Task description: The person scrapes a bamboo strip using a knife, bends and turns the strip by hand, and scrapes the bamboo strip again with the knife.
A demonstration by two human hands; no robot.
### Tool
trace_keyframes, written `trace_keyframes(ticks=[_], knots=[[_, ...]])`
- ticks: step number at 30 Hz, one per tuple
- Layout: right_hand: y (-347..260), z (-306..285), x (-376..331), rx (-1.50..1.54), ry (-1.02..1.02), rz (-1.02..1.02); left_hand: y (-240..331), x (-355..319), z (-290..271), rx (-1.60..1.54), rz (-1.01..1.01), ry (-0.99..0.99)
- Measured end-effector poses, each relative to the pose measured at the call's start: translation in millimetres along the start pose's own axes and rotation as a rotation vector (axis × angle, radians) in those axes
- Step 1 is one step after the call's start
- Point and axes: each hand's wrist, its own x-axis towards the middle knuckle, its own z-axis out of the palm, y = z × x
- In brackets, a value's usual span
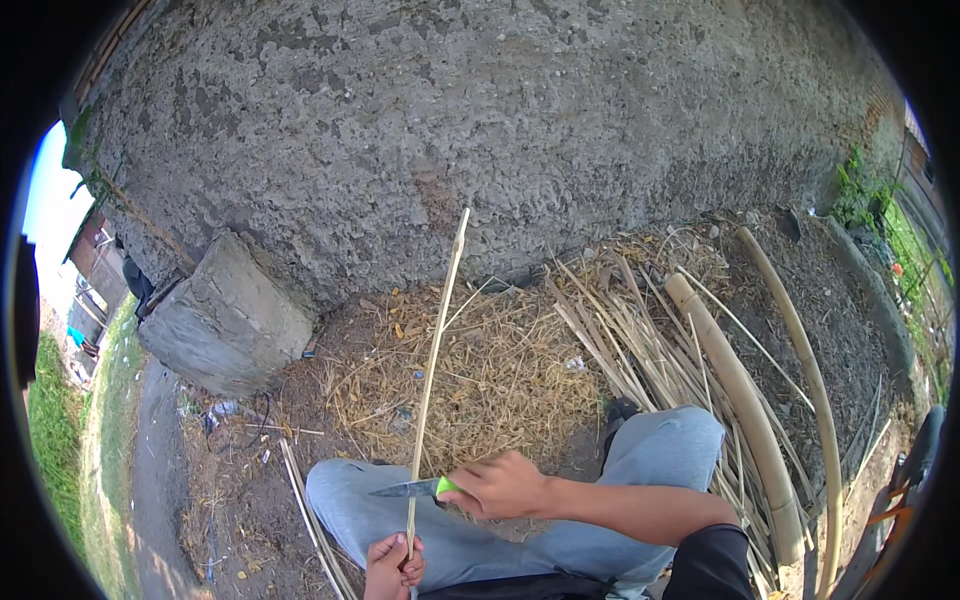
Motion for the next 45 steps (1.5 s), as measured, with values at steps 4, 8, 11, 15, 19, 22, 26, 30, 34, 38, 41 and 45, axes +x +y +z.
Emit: trace_keyframes(ticks=[4, 8, 11, 15, 19, 22, 26, 30, 34, 38, 41, 45], knots=[[-6, 4, -4, 0.115, -0.093, -0.093, 3, 2, 4, -0.066, -0.060, -0.039], [53, -25, 40, 0.085, 0.105, 0.625, 1, -8, 2, -0.126, -0.150, -0.101], [64, -31, 40, -0.074, 0.183, 0.470, 1, -11, -2, -0.103, -0.150, -0.115], [2, -11, 10, -0.004, 0.021, -0.009, 4, 3, 1, -0.128, -0.110, -0.082], [-2, -1, 5, -0.031, -0.017, -0.026, 16, 2, 10, -0.102, -0.102, -0.061], [49, -25, 42, -0.022, 0.120, 0.470, 14, -4, 1, -0.072, -0.113, -0.062], [68, -39, 45, -0.059, 0.121, 0.571, 8, -3, -5, -0.062, -0.149, -0.095], [20, -11, 15, -0.083, 0.011, 0.062, 4, 6, -12, -0.082, -0.181, -0.065], [13, -1, 8, -0.048, 0.044, -0.114, 9, 0, -16, -0.100, -0.162, -0.101], [86, -38, 43, -0.197, 0.252, 0.456, 8, -16, -27, -0.040, -0.159, -0.126], [109, -54, 49, -0.283, 0.337, 0.499, -7, -22, -36, 0.050, -0.094, -0.068], [50, -24, 31, -0.106, 0.078, 0.234, -10, -20, -42, -0.040, -0.107, -0.042]])
